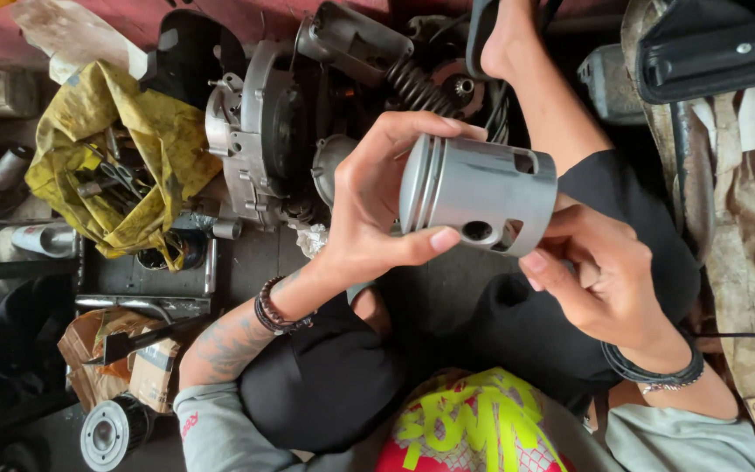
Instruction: Cleaning a motorcycle piston using a small brush to remove debris
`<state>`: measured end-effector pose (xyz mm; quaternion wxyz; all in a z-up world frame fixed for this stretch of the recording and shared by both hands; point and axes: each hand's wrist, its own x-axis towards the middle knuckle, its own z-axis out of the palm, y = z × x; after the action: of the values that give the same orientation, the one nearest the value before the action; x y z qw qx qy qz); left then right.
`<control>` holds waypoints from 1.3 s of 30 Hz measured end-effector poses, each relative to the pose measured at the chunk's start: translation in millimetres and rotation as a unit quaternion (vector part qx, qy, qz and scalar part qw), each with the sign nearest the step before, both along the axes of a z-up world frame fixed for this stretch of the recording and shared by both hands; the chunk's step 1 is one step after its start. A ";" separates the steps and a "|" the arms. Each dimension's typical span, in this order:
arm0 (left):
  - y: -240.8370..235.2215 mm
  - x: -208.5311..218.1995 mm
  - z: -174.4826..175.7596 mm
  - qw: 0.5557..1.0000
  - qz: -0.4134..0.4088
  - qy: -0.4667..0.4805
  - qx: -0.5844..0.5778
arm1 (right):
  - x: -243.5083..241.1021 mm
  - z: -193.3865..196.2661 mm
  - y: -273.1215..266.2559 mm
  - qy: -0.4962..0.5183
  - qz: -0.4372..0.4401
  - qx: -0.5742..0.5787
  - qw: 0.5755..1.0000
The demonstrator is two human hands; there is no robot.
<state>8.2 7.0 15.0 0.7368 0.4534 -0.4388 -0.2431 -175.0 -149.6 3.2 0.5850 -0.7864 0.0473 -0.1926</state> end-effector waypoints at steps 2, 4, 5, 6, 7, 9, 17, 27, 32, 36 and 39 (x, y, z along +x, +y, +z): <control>1.5 -2.0 0.9 1.000 -0.004 0.001 0.000 | 0.2 1.0 -0.8 -0.006 -0.008 -0.028 1.000; 1.8 -2.7 0.8 1.000 -0.010 0.002 -0.001 | 0.7 2.0 -1.3 -0.012 -0.016 -0.058 0.998; 1.7 -2.5 0.3 1.000 -0.009 -0.003 -0.001 | 0.9 2.5 -1.1 -0.009 -0.024 -0.068 0.997; 1.8 -2.6 -0.3 1.000 -0.009 -0.008 0.000 | 1.0 2.9 -0.8 -0.006 -0.032 -0.078 0.996; 2.0 -2.4 0.3 1.000 -0.008 -0.008 0.000 | 1.8 2.7 -1.4 -0.006 -0.031 -0.078 0.996; 2.7 -2.9 1.1 1.000 -0.005 -0.015 0.011 | 2.5 2.4 -2.5 -0.022 -0.040 -0.122 0.991; 1.7 -3.9 3.8 0.998 0.017 -0.058 -0.008 | 2.9 5.1 -6.0 -0.053 -0.055 -0.228 0.971; 5.4 -5.7 4.9 0.996 0.083 -0.042 0.007 | -1.2 12.9 -11.9 -0.115 -0.140 -0.335 0.924; 4.5 -6.7 5.3 0.994 0.100 -0.044 0.021 | 2.7 10.2 -2.3 -0.090 -0.130 -0.364 0.918; 3.6 -11.1 12.9 0.988 0.127 -0.056 0.071 | 5.7 4.0 -0.5 -0.106 -0.140 -0.419 0.891; 2.4 -12.7 17.2 0.987 0.123 -0.053 0.091 | 6.8 3.9 -0.7 -0.116 -0.140 -0.421 0.889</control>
<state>-4.5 9.4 32.2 0.6927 0.5811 -0.3942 -0.1647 -168.2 -150.3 7.0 0.1676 -0.9162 0.0036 -0.3641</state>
